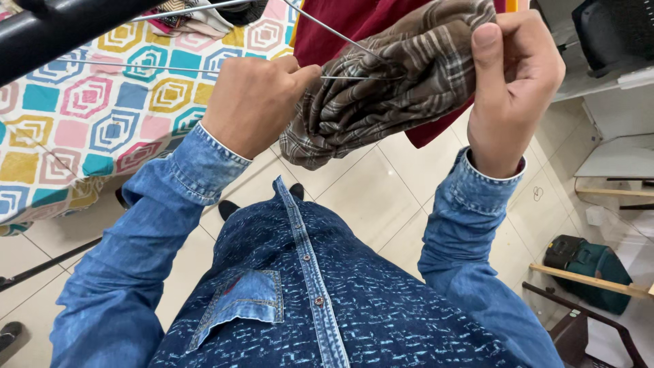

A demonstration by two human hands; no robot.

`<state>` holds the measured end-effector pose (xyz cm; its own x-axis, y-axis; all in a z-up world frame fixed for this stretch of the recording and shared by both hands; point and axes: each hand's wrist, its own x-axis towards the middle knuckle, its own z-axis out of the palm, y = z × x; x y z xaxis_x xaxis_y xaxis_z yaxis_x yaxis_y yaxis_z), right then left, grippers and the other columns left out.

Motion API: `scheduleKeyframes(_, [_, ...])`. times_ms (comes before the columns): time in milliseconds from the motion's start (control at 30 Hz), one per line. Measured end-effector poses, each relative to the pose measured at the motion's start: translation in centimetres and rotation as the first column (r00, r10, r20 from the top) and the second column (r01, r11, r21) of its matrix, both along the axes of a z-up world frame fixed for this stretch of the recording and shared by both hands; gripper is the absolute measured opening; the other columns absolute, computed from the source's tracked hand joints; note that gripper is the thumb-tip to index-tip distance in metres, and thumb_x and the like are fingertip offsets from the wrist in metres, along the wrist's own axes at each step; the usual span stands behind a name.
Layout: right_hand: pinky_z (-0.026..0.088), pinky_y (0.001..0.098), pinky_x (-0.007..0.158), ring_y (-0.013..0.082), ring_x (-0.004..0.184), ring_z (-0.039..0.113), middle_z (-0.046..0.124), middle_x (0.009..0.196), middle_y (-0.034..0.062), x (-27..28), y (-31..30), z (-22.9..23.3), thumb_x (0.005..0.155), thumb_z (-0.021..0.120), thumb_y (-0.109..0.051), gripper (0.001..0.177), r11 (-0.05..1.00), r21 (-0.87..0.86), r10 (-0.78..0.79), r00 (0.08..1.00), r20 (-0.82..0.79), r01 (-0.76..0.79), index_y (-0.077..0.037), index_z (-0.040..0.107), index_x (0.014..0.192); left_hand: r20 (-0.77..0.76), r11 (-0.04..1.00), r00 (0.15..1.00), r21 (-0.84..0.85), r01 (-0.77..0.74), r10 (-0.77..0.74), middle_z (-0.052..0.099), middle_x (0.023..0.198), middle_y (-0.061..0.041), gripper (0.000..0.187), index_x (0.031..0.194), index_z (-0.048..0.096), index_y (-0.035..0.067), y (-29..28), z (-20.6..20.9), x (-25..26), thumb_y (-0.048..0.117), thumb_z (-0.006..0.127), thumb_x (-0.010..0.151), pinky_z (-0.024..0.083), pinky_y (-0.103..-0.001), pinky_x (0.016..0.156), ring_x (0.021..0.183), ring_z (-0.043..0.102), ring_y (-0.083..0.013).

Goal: The person takes a plaid shirt from a laundry basket, unfolds it, and places it on a metal hanger. They then hang the shirt on a drying rack and adjust the collar and sleeves. The person repeats the process with a second garment.

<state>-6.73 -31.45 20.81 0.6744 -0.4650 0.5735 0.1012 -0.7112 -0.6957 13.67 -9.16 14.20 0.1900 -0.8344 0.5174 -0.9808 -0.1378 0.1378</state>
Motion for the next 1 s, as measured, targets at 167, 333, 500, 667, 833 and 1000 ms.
scheduleKeyframes(167, [0.041,0.0212,0.070,0.0055,0.078,0.051,0.061,0.095,0.0005,3.1,3.3,-1.5,0.119,0.064,-0.027,0.031,0.988,0.100,0.116,0.992,0.050,-0.120,0.001,0.062,0.105,-0.114,0.994,0.991,-0.080,0.067,-0.076,0.065,0.080,-0.007,0.016,0.104,0.070,0.009,-1.0,-1.0,-0.9,0.008,0.065,0.089,0.049,-0.040,0.056,0.065,0.067,-0.0265])
scheduleKeyframes(333, [0.052,0.0215,0.087,0.0081,0.094,0.062,0.069,0.108,0.0044,3.9,5.7,-3.2,0.116,0.052,-0.014,0.021,0.931,0.241,0.277,0.961,0.016,-0.273,0.001,0.064,0.126,-0.151,0.989,0.986,-0.140,0.055,-0.076,0.064,0.079,-0.007,0.009,0.096,0.065,0.007,-0.9,-1.2,-0.7,0.010,0.067,0.088,0.050,-0.040,0.058,0.067,0.067,-0.0285])
scheduleKeyframes(500, [0.056,0.0237,0.087,0.0111,0.096,0.068,0.070,0.114,0.0079,4.7,6.5,-4.2,0.110,0.067,-0.005,0.015,0.989,-0.057,0.136,0.989,0.050,-0.133,0.000,0.061,0.123,-0.165,0.982,0.981,-0.172,0.076,-0.105,0.064,0.079,-0.008,0.013,0.098,0.066,0.006,-1.3,-1.3,-0.7,0.010,0.068,0.087,0.051,-0.041,0.059,0.070,0.068,-0.0285])
scheduleKeyframes(667, [0.058,0.0250,0.085,0.0126,0.095,0.072,0.070,0.107,0.0083,5.7,7.3,-3.3,0.100,0.080,0.002,0.028,0.981,-0.185,0.067,0.997,0.050,-0.057,0.002,0.061,0.121,-0.155,0.978,0.980,-0.186,0.095,-0.125,0.065,0.085,-0.009,0.013,0.098,0.063,0.005,-1.7,-0.3,-1.3,0.010,0.067,0.087,0.054,-0.041,0.070,0.079,0.069,-0.0303])
scheduleKeyframes(833, [0.056,0.0236,0.078,0.0116,0.084,0.068,0.071,0.097,0.0087,6.0,6.0,-2.9,0.098,0.080,0.007,0.023,0.977,-0.205,0.079,0.994,0.078,-0.061,0.001,0.063,0.112,-0.181,0.843,0.972,-0.537,0.030,-0.149,0.068,0.095,-0.010,0.011,0.101,0.066,0.002,1.6,1.3,-3.3,0.012,0.065,0.103,0.057,-0.035,0.074,0.084,0.071,-0.0276])
scheduleKeyframes(1000, [0.054,0.0205,0.074,0.0074,0.081,0.066,0.069,0.093,0.0047,6.3,4.3,-3.6,0.098,0.078,0.006,0.023,0.989,-0.086,0.129,0.989,0.078,-0.122,0.002,0.062,0.114,-0.057,0.783,0.991,-0.607,-0.134,0.125,0.069,0.069,-0.011,0.020,0.078,0.070,0.005,6.7,3.0,3.0,0.011,0.070,0.097,0.052,-0.036,0.064,0.059,0.064,-0.0233])
